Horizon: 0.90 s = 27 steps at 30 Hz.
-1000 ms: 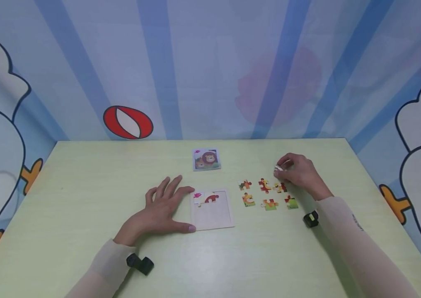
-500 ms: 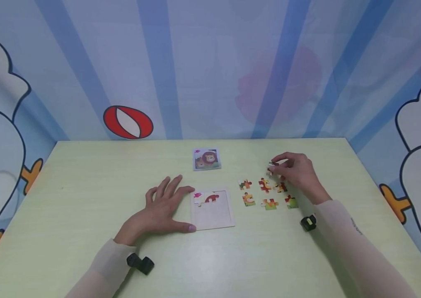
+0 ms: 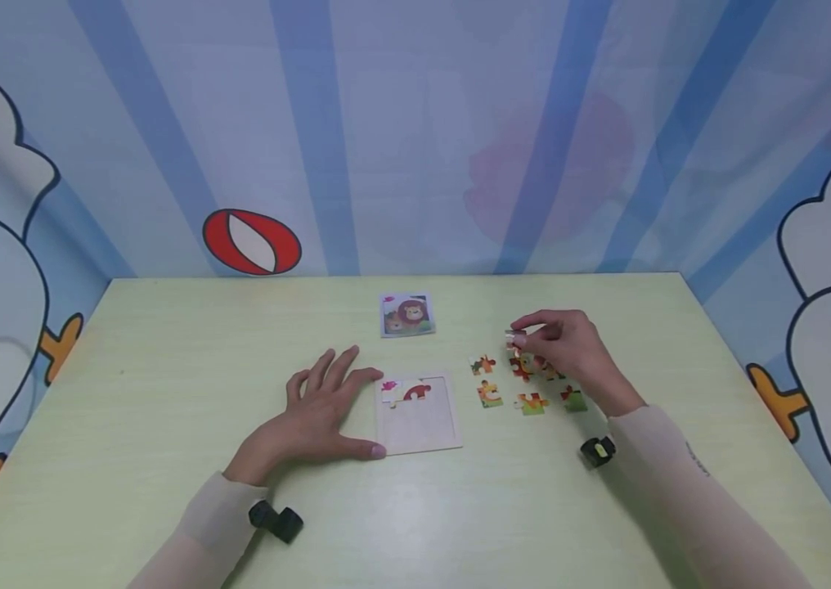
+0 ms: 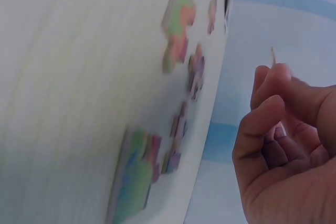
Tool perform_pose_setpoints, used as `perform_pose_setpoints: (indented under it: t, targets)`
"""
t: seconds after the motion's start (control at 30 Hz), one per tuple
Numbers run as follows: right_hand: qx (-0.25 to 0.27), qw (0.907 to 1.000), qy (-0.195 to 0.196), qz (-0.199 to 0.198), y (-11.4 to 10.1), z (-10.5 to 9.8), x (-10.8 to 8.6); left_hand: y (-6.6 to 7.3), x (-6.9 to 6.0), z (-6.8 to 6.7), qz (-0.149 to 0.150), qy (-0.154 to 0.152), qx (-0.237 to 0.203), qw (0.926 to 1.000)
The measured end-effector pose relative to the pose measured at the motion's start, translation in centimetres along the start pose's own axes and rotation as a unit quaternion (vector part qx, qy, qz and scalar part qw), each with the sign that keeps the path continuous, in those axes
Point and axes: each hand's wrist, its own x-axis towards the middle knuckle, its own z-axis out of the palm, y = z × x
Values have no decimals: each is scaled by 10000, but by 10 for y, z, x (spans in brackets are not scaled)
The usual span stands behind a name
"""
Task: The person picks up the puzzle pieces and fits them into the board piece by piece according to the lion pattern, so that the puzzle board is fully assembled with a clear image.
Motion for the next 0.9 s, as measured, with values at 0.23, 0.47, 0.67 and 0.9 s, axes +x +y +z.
perform_pose_setpoints:
  t: [0.23,0.47,0.67,0.9]
  targets:
    - [88,9997,-245,15,-11,8,-6,0,0,0,-8,-3,-7,10000]
    - [217,9991,-366,84,-18,18,-12,0,0,0,18,24,-15,10000]
    - [344,9979,-470,274,-21,27,-13,-1,0,0,30,26,-20,10000]
    - [450,9961,-749,160,-24,34,-15,-1,0,1,21,26,-30,10000]
